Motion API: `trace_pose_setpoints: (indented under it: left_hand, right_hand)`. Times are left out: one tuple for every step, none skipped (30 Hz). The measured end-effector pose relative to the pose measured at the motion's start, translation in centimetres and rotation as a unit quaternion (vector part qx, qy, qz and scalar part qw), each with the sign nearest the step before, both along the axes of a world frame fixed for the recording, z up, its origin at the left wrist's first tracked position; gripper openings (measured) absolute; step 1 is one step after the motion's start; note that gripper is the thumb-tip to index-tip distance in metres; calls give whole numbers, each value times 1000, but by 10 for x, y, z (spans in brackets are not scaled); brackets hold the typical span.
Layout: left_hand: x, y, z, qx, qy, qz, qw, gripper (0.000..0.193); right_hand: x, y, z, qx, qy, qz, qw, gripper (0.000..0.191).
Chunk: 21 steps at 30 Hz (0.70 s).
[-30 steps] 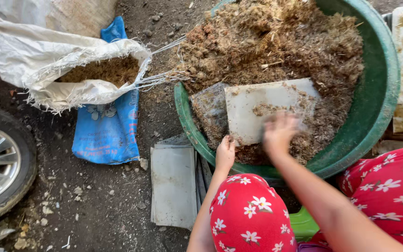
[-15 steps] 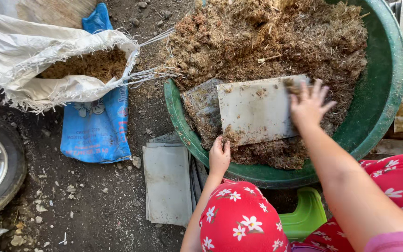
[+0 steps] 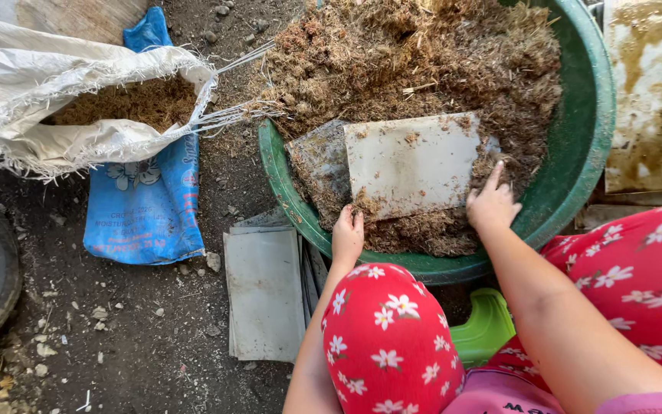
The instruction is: The person scoops fibrous material from a green basin and presses it onto flat rectangular boards, then stacks the filled boards beside the basin.
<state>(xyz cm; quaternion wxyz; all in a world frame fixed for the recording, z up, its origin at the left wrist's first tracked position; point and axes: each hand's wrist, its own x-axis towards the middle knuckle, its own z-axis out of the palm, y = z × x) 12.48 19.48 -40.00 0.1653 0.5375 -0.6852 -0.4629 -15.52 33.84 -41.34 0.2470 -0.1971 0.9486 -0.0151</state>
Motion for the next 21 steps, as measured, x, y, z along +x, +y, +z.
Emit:
trace_pose_setpoints:
  left_hand:
    - [0,-2,1,28,1,5,1000,48]
    - [0,-3,2,56,2,9,998,48]
    - [1,-4,3,24,15,-5,1000,45]
    - [0,-6,5,-10,29,-18,999,43]
    - [0,-6,9,-42,41,-30,998,41]
    - [0,-7,12,-37,50,-33,998,42]
    - [0,-8,16,-34,61,-36,997,42]
    - [0,-9,19,-32,71,-38,996,43]
    - [1,-10,22,-6,71,-37,997,45]
    - [2,-10,26,22,68,-36,997,47]
    - [4,-9,29,52,64,-37,996,50]
    - [5,-10,32,85,100,-26,991,52]
    - [6,-9,34,120,136,-16,983,55]
    - [7,-9,35,154,171,-6,973,57]
    - [8,-10,36,160,182,-15,970,57]
    - [8,-11,35,166,194,-24,966,58]
    - [8,-12,34,172,208,-33,962,58]
    - [7,-12,33,168,206,-28,964,56]
    - [6,-12,31,163,204,-25,965,54]
    - [5,-12,29,159,200,-20,967,53]
    - [5,-11,28,131,205,-36,969,55]
  right_hand:
    - [8,-1,6,3,-13,-17,1000,95]
    - [16,-3,12,11,-28,-15,999,98]
    - [25,-5,19,17,-43,-13,999,102]
    - [32,-6,27,24,-57,-10,998,107]
    - [41,-9,34,63,-60,4,996,98]
    - [49,-13,43,102,-62,18,993,92]
    - [54,-16,51,105,-90,25,990,90]
    - [60,-18,60,107,-118,32,987,89]
    - [64,-20,67,110,-146,40,982,88]
    - [67,-20,73,125,-156,72,977,93]
    - [69,-19,77,142,-168,102,970,100]
    - [69,-18,79,158,-181,130,962,107]
    - [70,-16,80,151,-176,141,962,102]
    - [69,-13,78,145,-171,151,963,97]
    - [68,-12,75,138,-164,160,963,92]
    - [67,-12,71,127,-165,159,965,90]
    - [65,-15,67,117,-165,158,967,87]
    - [64,-18,63,106,-165,157,968,84]
    - [63,-25,60,70,-201,187,959,90]
    - [62,-32,59,53,-233,213,947,87]
    - [61,-41,61,45,-260,243,934,84]
